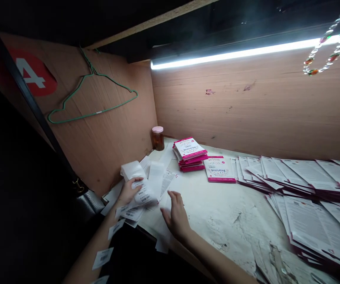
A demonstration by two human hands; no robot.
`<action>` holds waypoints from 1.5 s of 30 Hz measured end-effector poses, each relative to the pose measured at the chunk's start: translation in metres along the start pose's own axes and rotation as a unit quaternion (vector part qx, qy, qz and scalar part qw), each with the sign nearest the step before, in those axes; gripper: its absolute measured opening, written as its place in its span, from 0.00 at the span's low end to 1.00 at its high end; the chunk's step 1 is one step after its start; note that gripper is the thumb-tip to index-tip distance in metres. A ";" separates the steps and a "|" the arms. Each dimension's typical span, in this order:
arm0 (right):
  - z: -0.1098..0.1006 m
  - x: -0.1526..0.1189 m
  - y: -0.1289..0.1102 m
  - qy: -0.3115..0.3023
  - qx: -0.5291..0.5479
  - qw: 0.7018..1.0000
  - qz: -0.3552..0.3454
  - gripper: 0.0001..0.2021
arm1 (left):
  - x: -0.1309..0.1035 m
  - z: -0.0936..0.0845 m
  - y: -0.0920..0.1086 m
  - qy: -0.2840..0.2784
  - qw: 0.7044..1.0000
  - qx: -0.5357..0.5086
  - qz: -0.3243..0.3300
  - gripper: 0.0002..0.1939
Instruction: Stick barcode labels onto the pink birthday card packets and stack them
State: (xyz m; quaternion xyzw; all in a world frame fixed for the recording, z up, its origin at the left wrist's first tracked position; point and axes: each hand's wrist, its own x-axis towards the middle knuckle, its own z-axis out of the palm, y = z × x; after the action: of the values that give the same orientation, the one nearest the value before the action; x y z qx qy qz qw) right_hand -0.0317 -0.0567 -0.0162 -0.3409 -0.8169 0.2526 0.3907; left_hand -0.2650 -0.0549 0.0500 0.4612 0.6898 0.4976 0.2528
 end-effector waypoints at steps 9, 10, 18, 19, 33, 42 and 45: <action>0.014 -0.083 0.007 -0.094 -0.273 0.927 -0.240 0.29 | -0.044 -0.012 0.028 0.163 0.958 0.214 0.097 0.16; 0.011 -0.082 0.006 -0.088 -0.261 0.930 -0.243 0.28 | -0.059 -0.008 0.033 0.112 0.971 0.185 0.102 0.16; -0.066 -0.110 -0.007 -0.001 -0.082 0.983 -0.162 0.30 | -0.134 0.070 0.021 -0.330 0.870 -0.214 -0.298 0.30; -0.076 -0.118 -0.011 -0.025 -0.052 0.983 -0.173 0.28 | -0.137 0.083 0.018 -0.328 0.853 -0.271 -0.302 0.29; -0.145 -0.100 0.035 0.037 0.495 0.754 0.430 0.25 | -0.160 0.204 0.037 -0.371 0.850 -0.264 -0.264 0.28; -0.172 -0.111 0.052 0.062 0.471 0.745 0.468 0.22 | -0.151 0.231 0.049 -0.377 0.858 -0.257 -0.238 0.30; -0.174 -0.110 0.055 0.057 0.480 0.740 0.468 0.23 | -0.149 0.233 0.050 -0.388 0.850 -0.272 -0.229 0.28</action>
State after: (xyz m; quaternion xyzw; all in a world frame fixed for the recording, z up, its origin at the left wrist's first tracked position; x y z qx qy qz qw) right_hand 0.1798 -0.0788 -0.0063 -0.4610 -0.3013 0.7426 0.3810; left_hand 0.0092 -0.0777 -0.0087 0.3583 0.4585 0.3738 0.7222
